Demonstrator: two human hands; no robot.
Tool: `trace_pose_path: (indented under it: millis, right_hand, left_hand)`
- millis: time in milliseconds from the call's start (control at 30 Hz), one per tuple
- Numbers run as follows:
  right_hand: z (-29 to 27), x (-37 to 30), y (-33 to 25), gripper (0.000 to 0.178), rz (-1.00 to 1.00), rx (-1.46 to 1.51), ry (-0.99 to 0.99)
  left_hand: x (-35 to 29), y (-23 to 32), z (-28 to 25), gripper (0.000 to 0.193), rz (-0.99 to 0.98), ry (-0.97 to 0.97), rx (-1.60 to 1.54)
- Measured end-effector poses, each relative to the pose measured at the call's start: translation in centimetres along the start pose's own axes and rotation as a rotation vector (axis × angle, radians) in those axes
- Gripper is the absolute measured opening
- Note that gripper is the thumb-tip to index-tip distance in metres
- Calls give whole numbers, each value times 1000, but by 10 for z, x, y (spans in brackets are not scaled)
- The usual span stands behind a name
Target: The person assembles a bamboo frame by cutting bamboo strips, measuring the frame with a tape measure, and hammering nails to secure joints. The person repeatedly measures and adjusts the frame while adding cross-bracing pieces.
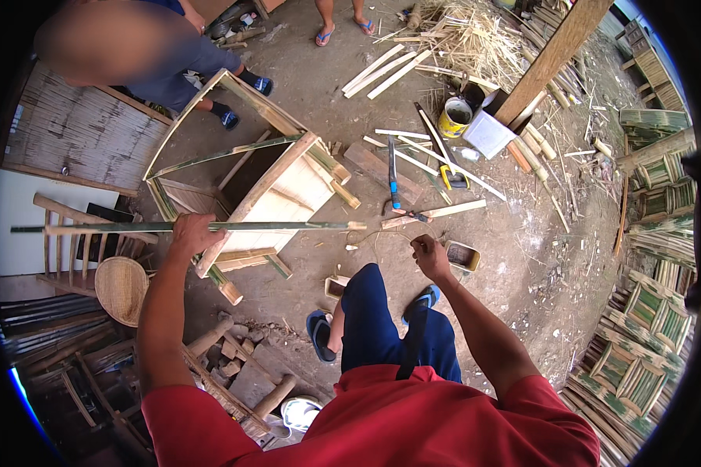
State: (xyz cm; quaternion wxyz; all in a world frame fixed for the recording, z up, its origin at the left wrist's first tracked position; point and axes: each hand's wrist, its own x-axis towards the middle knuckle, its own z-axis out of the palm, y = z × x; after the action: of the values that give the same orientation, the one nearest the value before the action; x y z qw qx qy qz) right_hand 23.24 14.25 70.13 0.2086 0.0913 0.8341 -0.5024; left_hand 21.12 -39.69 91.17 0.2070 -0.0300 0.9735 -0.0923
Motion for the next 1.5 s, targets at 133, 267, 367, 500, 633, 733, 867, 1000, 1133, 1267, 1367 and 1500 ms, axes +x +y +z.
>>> trace_pose_path:
  millis: [133,267,367,500,633,733,867,1000,1133,1267,1367,1500]
  right_hand:
    - [-70,16,64,24,148,94,59]
    - [-82,42,130,20,313,100,48]
    - [-71,87,165,23,390,78,-26]
    - [-21,209,231,22,193,-48,-28]
    - [82,354,305,28,68,-174,102]
    - [161,427,346,54,-92,-150,169]
    - [213,480,368,69,-155,-323,263]
    - [188,483,396,54,-123,297,187]
    - [135,429,450,26,1,762,206]
    - [87,422,489,39,-281,236,302]
    - [70,439,496,43,-357,-129,205]
    - [83,444,493,45,-413,-217,124]
  left_hand:
    - [48,147,46,54,-219,-75,-342]
    - [103,296,133,67,-308,-261,-819]
    - [162,379,194,73,-374,-282,-1058]
    - [267,434,290,75,-466,-265,-1142]
    - [365,464,382,73,-425,-150,-1142]
    - [412,475,439,69,-401,-85,-1115]
    - [458,480,483,67,-353,28,-919]
    - [484,487,505,64,-340,96,-819]
    - [498,512,522,64,-312,162,-771]
    - [499,574,542,63,-160,-75,-861]
    - [499,607,551,63,-138,-313,-969]
    - [497,621,570,70,-226,-389,-1159]
